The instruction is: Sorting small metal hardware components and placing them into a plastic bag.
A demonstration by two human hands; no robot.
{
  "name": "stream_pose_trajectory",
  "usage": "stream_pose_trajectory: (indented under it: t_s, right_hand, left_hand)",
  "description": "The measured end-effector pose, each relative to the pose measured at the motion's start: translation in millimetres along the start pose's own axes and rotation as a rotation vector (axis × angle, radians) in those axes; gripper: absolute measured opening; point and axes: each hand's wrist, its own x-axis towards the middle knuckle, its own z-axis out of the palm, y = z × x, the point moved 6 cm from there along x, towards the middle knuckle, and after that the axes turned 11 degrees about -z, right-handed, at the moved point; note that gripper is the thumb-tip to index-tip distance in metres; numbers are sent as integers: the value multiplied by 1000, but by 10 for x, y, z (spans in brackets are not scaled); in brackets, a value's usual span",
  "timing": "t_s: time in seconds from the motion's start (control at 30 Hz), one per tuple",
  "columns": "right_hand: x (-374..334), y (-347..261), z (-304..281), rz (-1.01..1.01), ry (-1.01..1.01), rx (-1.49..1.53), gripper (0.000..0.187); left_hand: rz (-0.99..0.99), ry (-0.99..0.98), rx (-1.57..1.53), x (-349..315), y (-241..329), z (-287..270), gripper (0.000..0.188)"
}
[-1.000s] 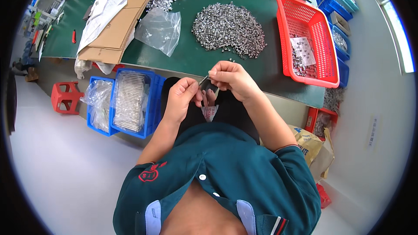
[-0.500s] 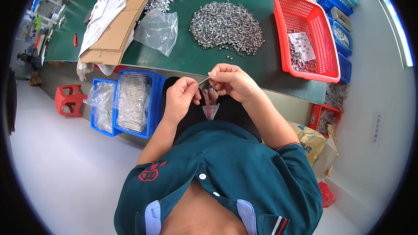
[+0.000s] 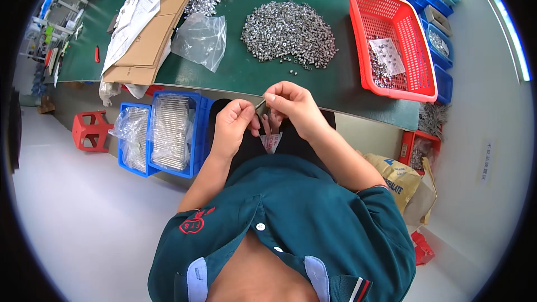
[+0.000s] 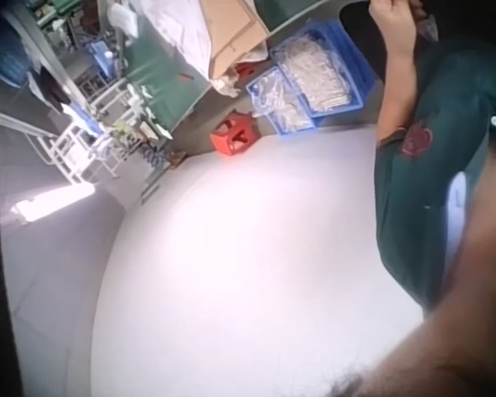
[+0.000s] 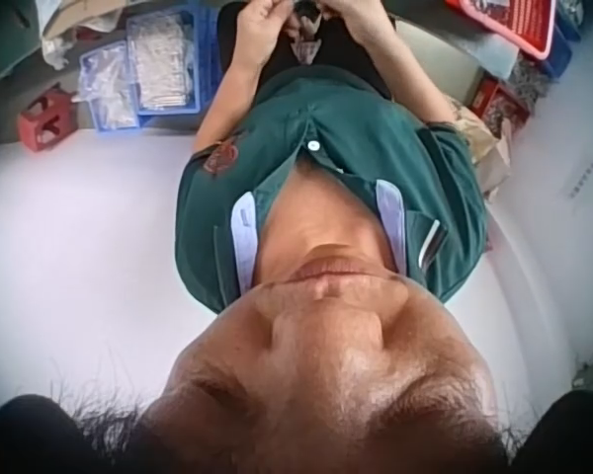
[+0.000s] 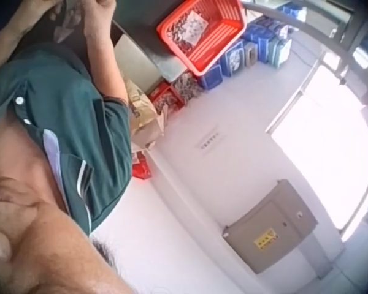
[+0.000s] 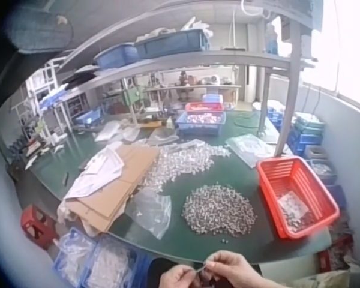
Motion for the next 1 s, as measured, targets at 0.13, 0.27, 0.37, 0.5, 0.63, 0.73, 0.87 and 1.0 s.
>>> stream_pose_trajectory:
  t_s: [0.13,0.27,0.37,0.5,0.63,0.73,0.87,1.0]
  right_hand:
    - [-52,-71,59,-218,12,-383,11]
    - [-26,7,34,-100,-45,-406,13]
    - [92,-259,-47,-353,-17,-773,20]
    - [312,-612,-93,-675,145,-1328,15]
    - [502,-576,-96,-798,106,-1570,13]
    - [578,-538,-96,-743,96,-1624,12]
    - [646,-487,-101,-708,72,-1681,10]
    - [650,-458,-89,-642,34,-1677,8]
  left_hand:
    - [-137,-117,-282,31,-88,105,15]
    - [-159,-156,-318,49,-115,99,16]
    - [-170,-124,-383,69,-155,30,16]
    - [-161,-84,-373,67,-174,-56,15]
    - [-159,-65,-355,67,-198,-98,15]
    - [-156,-55,-355,68,-225,-154,15]
    - [-160,-43,-347,59,-214,-180,14]
    - [-164,-47,-330,62,-210,-180,14]
